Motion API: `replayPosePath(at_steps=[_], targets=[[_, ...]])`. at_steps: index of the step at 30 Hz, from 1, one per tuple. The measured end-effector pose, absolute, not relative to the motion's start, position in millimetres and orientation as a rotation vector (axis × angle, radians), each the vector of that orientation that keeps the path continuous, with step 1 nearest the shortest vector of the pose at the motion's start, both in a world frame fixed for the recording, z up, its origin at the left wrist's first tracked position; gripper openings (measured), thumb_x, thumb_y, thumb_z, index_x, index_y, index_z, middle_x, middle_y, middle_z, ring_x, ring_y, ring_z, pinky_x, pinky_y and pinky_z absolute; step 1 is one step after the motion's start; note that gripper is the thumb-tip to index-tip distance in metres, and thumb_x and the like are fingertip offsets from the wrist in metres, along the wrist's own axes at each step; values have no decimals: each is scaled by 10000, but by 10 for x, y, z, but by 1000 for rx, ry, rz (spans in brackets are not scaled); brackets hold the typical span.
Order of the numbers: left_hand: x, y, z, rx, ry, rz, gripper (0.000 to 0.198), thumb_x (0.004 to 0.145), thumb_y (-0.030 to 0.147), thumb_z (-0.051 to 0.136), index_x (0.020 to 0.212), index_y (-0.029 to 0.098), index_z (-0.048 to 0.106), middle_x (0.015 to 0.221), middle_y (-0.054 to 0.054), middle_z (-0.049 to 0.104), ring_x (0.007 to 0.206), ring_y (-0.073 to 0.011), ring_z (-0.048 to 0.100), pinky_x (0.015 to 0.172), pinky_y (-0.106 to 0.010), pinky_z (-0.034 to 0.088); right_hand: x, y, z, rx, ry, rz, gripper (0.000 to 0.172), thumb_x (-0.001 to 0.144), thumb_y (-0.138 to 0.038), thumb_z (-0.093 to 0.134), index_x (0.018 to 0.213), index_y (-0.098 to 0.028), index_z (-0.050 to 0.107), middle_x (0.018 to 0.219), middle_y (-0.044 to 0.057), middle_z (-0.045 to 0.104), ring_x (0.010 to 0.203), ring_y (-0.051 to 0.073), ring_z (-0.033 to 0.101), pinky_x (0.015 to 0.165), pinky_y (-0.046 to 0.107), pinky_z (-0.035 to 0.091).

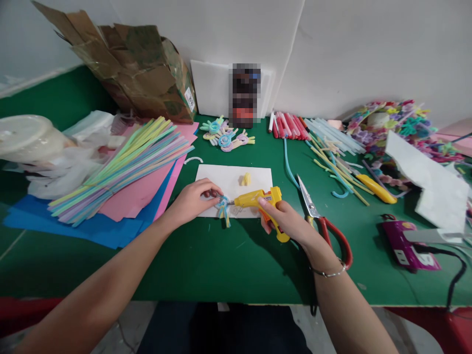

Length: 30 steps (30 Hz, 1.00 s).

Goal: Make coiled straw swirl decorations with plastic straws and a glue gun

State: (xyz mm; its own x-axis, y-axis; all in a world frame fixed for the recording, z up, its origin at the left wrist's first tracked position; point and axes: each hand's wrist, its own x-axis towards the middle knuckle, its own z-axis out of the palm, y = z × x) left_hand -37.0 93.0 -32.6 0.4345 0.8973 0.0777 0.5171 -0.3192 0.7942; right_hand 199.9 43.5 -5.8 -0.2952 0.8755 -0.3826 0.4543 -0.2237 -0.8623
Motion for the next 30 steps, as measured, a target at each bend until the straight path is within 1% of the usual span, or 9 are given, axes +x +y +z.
replayPosePath(at_steps=[5,10,21,30], targets=[[-371,930,-332,1982,1180,686,73,752,144,591,791,195,625,798,-2,574,722,-126,557,659,-258,452,2008,432,-61,-1611,-1678,1516,645,844,-642,311,405,-202,485,441,13,460,471,110,413,543,275,346],[-378,939,-354,1992,1181,686,64,757,153,590,794,192,625,799,-4,572,724,-125,560,659,-258,451,2018,439,-74,-1596,-1698,1496,647,846,-639,312,395,-203,472,439,15,455,518,120,438,606,272,366],[-375,936,-356,2003,1183,694,62,751,153,599,791,192,625,785,-1,565,720,-124,554,659,-256,452,2008,445,-68,-1599,-1719,1468,659,844,-652,292,398,-200,469,440,11,450,492,110,426,563,268,350],[-375,937,-355,1988,1173,695,68,753,138,593,785,188,626,794,0,567,719,-118,552,655,-250,447,2046,440,-96,-1587,-1697,1518,646,820,-671,327,428,-190,509,457,17,476,480,103,436,525,258,355]])
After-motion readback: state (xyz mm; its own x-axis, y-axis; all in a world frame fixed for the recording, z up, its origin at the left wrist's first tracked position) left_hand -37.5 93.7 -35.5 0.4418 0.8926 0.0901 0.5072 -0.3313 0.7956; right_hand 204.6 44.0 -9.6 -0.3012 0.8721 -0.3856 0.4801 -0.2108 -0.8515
